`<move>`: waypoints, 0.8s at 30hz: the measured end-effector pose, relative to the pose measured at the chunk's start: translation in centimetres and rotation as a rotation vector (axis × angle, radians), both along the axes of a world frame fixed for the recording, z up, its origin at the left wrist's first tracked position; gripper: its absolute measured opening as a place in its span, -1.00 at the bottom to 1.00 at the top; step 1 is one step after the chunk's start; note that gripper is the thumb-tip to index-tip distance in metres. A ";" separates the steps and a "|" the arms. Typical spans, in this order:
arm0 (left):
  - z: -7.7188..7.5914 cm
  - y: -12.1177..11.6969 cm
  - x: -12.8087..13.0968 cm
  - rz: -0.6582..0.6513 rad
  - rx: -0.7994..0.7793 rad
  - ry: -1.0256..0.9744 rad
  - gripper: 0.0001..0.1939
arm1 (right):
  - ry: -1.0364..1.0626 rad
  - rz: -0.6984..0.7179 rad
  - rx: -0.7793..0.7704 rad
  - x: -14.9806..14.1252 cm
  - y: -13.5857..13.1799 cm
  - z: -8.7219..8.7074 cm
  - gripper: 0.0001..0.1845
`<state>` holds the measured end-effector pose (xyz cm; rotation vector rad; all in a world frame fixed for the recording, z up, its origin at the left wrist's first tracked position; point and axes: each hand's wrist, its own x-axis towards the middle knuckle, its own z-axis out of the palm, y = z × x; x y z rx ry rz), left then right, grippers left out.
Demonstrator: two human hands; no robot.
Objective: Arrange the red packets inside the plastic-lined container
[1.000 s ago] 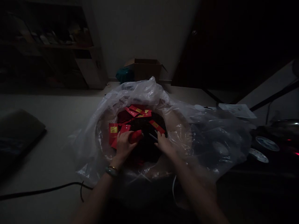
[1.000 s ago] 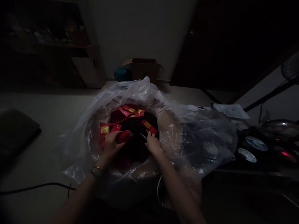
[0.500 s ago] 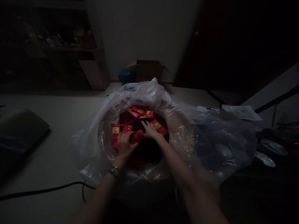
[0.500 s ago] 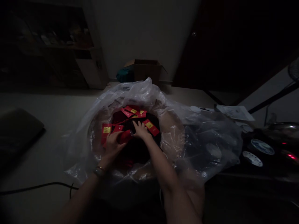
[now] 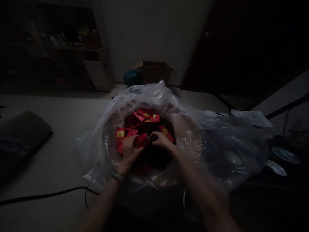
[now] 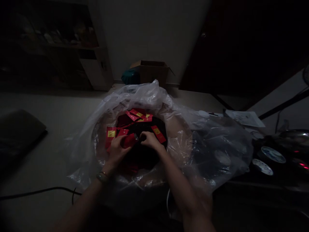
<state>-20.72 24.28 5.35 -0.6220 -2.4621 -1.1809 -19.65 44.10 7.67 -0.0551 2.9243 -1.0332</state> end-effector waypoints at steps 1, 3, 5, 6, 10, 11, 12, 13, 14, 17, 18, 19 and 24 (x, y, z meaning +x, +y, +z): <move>0.0 0.0 0.0 -0.005 0.011 -0.008 -0.57 | 0.020 -0.026 -0.071 0.0 0.4 0.8 -0.69; 0.0 0.1 -0.1 -0.020 0.031 -0.018 -0.55 | 0.054 -0.042 -0.160 0.1 1.0 2.6 -0.72; 0.0 0.1 -0.1 -0.033 0.047 -0.020 -0.54 | 0.069 -0.015 -0.209 0.2 0.9 4.4 -0.73; 0.0 0.1 -0.1 -0.038 0.056 -0.019 -0.54 | 0.066 0.005 -0.228 0.2 0.6 5.2 -0.73; 0.0 0.2 -0.2 -0.055 0.095 -0.019 -0.55 | 0.091 0.049 -0.262 0.1 -0.9 7.0 -0.72; -0.1 0.2 -0.2 -0.057 0.103 -0.025 -0.56 | 0.105 0.046 -0.274 0.1 -1.2 7.1 -0.71; -0.1 0.2 -0.2 -0.057 0.111 -0.034 -0.56 | 0.111 0.041 -0.295 0.1 -1.4 7.1 -0.69; -0.2 0.2 -0.3 -0.058 0.120 -0.044 -0.56 | 0.105 0.034 -0.332 0.1 -1.6 7.0 -0.66; -0.3 0.3 -0.3 -0.059 0.133 -0.054 -0.55 | 0.094 0.023 -0.382 0.2 -1.7 6.9 -0.64; -0.4 0.3 -0.4 -0.079 0.171 -0.091 -0.51 | 0.044 0.018 -0.577 0.8 -2.0 6.5 -0.54; -0.4 0.3 -0.4 -0.086 0.182 -0.103 -0.49 | 0.027 0.028 -0.638 1.0 -2.1 6.5 -0.50; -0.4 0.3 -0.4 -0.092 0.193 -0.114 -0.49 | 0.011 0.042 -0.688 1.3 -2.2 6.4 -0.47; -0.1 0.5 -0.4 -0.102 0.277 -0.150 -0.47 | 0.124 -0.027 -0.741 2.2 -2.4 6.5 -0.47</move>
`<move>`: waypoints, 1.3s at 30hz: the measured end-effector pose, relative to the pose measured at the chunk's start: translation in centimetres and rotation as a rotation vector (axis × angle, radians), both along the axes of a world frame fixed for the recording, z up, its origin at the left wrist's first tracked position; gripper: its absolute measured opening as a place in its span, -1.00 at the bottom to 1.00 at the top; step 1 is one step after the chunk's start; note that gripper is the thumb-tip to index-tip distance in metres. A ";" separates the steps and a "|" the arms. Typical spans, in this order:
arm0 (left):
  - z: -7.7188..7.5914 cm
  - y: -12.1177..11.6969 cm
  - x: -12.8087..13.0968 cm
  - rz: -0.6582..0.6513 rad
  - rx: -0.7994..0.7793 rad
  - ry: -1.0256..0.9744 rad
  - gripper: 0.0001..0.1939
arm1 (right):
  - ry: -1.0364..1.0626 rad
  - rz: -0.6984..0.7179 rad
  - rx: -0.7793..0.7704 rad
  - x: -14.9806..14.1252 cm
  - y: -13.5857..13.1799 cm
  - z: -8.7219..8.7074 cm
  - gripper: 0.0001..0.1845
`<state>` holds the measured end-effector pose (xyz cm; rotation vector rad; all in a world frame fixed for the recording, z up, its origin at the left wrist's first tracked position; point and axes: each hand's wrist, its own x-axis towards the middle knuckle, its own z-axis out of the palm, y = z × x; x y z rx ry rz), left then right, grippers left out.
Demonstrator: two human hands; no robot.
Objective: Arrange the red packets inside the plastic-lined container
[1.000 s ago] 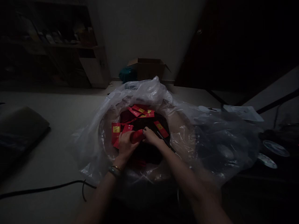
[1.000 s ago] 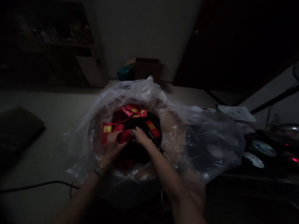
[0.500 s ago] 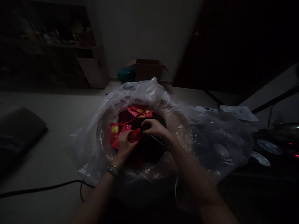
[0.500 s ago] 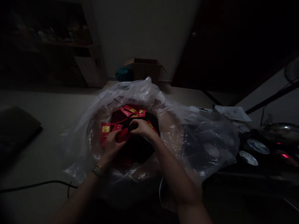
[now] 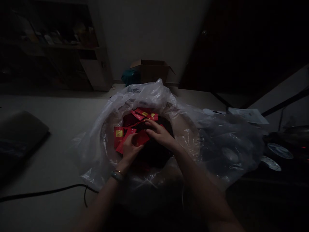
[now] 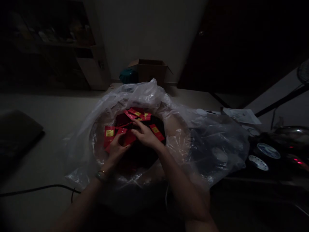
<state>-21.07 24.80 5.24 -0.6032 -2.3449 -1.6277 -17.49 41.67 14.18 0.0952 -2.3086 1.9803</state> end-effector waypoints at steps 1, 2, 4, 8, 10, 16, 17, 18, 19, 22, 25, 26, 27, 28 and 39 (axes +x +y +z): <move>0.0 0.1 0.0 0.001 0.023 -0.012 -0.47 | 0.039 -0.080 0.032 0.1 0.0 -0.1 -0.53; 0.0 0.1 0.0 0.004 0.042 -0.022 -0.47 | 0.072 -0.153 0.087 0.2 -0.1 -0.2 -0.59; 0.1 0.3 0.1 0.008 0.068 -0.031 -0.46 | 0.099 -0.229 0.268 0.3 -0.5 -0.7 -0.69; 0.6 0.7 0.6 -0.006 0.044 -0.018 -0.46 | 0.051 -0.195 0.604 0.3 -1.6 -1.4 -0.86; 0.9 0.8 0.7 -0.028 0.039 -0.038 -0.41 | 0.059 -0.214 0.639 0.2 -1.8 -1.3 -0.90; 0.7 0.7 0.1 -0.158 0.234 -0.307 -0.34 | 0.154 -0.094 0.829 0.5 -0.9 0.7 -0.85; 0.6 0.8 0.0 -0.181 0.258 -0.337 -0.33 | 0.166 -0.068 0.886 0.6 -0.8 1.1 -0.85; 0.6 0.8 0.0 -0.196 0.272 -0.352 -0.32 | 0.174 -0.051 0.932 0.7 -0.8 1.4 -0.85; 0.6 0.9 0.1 -0.205 0.274 -0.361 -0.32 | 0.176 -0.037 0.963 0.7 -0.8 1.7 -0.85; 1.2 0.8 0.3 -0.221 0.232 -0.399 -0.43 | 0.187 0.007 0.948 0.7 -0.9 1.8 -0.85; 2.2 0.4 0.5 -0.251 0.186 -0.481 -0.54 | 0.222 0.019 0.850 0.4 -0.7 0.8 -0.87; 2.5 0.3 0.5 -0.264 0.185 -0.509 -0.55 | 0.226 0.004 0.804 0.3 -0.6 0.4 -0.87; 2.7 0.2 0.5 -0.280 0.190 -0.544 -0.55 | 0.226 -0.021 0.754 0.2 -0.5 0.0 -0.87; 2.9 0.1 0.5 -0.301 0.200 -0.590 -0.54 | 0.224 -0.051 0.699 0.1 -0.4 -0.5 -0.86; 3.5 0.7 0.3 -0.461 0.339 -0.899 -0.45 | -0.071 -0.205 0.347 -0.3 0.1 -3.3 -0.86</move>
